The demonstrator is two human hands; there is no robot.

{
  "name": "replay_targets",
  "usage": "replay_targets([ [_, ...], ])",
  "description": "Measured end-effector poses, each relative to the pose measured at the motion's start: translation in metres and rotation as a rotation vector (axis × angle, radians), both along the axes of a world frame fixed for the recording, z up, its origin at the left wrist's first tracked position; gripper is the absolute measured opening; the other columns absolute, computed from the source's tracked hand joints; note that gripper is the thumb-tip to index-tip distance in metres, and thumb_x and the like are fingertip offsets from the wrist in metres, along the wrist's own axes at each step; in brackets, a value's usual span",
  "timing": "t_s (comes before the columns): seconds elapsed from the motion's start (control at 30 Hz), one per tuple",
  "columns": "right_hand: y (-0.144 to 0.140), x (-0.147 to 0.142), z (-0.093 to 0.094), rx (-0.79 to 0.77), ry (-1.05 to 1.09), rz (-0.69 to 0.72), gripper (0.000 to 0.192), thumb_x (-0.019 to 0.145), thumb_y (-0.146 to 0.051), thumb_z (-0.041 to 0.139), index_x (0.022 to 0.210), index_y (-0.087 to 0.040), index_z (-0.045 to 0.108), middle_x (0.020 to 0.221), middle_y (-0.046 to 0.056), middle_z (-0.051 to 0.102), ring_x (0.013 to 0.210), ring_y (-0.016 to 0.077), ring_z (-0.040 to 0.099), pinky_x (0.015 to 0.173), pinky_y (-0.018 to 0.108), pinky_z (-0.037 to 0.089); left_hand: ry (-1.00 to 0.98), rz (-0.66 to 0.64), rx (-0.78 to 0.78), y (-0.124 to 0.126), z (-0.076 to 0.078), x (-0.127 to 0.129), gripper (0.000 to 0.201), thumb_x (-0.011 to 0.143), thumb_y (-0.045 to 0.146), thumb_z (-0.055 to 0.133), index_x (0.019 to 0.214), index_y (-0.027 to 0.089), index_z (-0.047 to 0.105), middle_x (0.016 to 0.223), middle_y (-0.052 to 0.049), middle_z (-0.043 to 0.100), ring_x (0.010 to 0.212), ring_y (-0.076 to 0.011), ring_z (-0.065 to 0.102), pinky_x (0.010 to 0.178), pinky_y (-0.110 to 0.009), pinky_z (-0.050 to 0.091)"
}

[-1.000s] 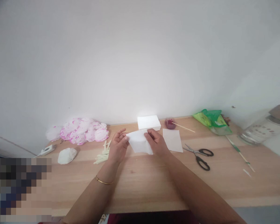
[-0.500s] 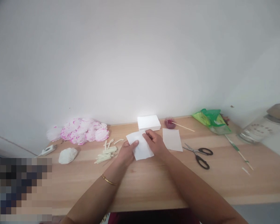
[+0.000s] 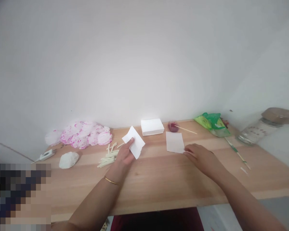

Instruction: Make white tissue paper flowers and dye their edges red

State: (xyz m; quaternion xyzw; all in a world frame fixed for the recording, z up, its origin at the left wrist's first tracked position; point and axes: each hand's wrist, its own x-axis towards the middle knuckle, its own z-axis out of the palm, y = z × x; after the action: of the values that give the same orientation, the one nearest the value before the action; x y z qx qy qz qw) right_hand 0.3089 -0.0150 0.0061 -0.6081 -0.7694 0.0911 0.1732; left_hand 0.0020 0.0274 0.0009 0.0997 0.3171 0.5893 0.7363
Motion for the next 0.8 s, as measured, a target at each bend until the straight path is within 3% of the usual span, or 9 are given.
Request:
replay_targets([
  [0.07,-0.004,0.036,-0.024,0.112,-0.090,-0.131,0.037,0.083,-0.043,0.040,0.094,-0.017,0.064,0.101,0.015,0.066,0.096,0.0313,0.059,0.083,0.043,0.044,-0.012,-0.006,-0.024,-0.001,0.001,0.001,0.025,0.073,0.006,0.067,0.096,0.011,0.062,0.088,-0.009,0.072,0.085,-0.0209,0.069,0.093,-0.035,0.051],
  [0.13,-0.007,0.061,-0.045,0.104,-0.170,-0.199,0.040,0.082,-0.045,0.040,0.095,-0.016,0.064,0.101,0.016,0.067,0.095,0.0341,0.059,0.083,0.047,0.044,-0.023,0.010,-0.051,-0.002,0.002,0.002,0.023,0.074,0.005,0.064,0.096,0.011,0.062,0.088,-0.009,0.073,0.083,-0.0198,0.069,0.092,-0.034,0.052],
  [0.23,-0.016,0.072,-0.058,0.093,-0.181,-0.208,0.043,0.085,-0.043,0.036,0.107,-0.017,0.063,0.111,0.015,0.064,0.099,0.0345,0.058,0.079,0.046,0.045,-0.032,0.047,-0.085,-0.001,0.005,0.003,0.017,0.078,0.004,0.060,0.094,0.012,0.062,0.083,-0.007,0.072,0.077,-0.0169,0.070,0.088,-0.031,0.054],
  [0.37,-0.024,0.062,-0.053,0.159,-0.244,-0.229,0.038,0.085,-0.041,0.040,0.106,-0.022,0.064,0.113,0.015,0.064,0.104,0.0389,0.055,0.080,0.050,0.043,-0.038,0.072,-0.125,0.002,0.008,0.001,0.015,0.079,0.004,0.058,0.092,0.011,0.062,0.078,-0.007,0.071,0.072,-0.0158,0.070,0.080,-0.028,0.056],
  [0.53,-0.022,0.063,-0.057,0.069,-0.193,-0.081,0.037,0.084,-0.034,0.041,0.110,-0.022,0.063,0.114,0.012,0.065,0.100,0.0333,0.060,0.078,0.045,0.047,-0.024,0.076,-0.089,0.001,0.008,0.000,0.015,0.077,0.006,0.062,0.091,0.011,0.062,0.077,-0.006,0.071,0.072,-0.0162,0.069,0.076,-0.026,0.056],
  [0.67,-0.027,0.070,-0.065,0.052,-0.190,-0.060,0.039,0.078,-0.027,0.044,0.110,-0.020,0.065,0.110,0.012,0.066,0.098,0.0330,0.061,0.080,0.045,0.049,-0.007,0.015,-0.048,-0.002,0.008,0.000,0.023,0.072,0.003,0.066,0.093,0.012,0.063,0.082,-0.007,0.072,0.076,-0.0170,0.069,0.079,-0.026,0.055],
  [0.8,-0.043,0.058,-0.049,-0.033,-0.140,-0.114,0.036,0.075,-0.026,0.047,0.105,-0.023,0.067,0.104,0.011,0.068,0.090,0.0327,0.064,0.078,0.046,0.049,-0.019,0.005,-0.121,-0.002,0.011,-0.002,0.017,0.076,0.005,0.061,0.092,0.012,0.061,0.077,-0.005,0.070,0.067,-0.0149,0.068,0.070,-0.026,0.056],
])
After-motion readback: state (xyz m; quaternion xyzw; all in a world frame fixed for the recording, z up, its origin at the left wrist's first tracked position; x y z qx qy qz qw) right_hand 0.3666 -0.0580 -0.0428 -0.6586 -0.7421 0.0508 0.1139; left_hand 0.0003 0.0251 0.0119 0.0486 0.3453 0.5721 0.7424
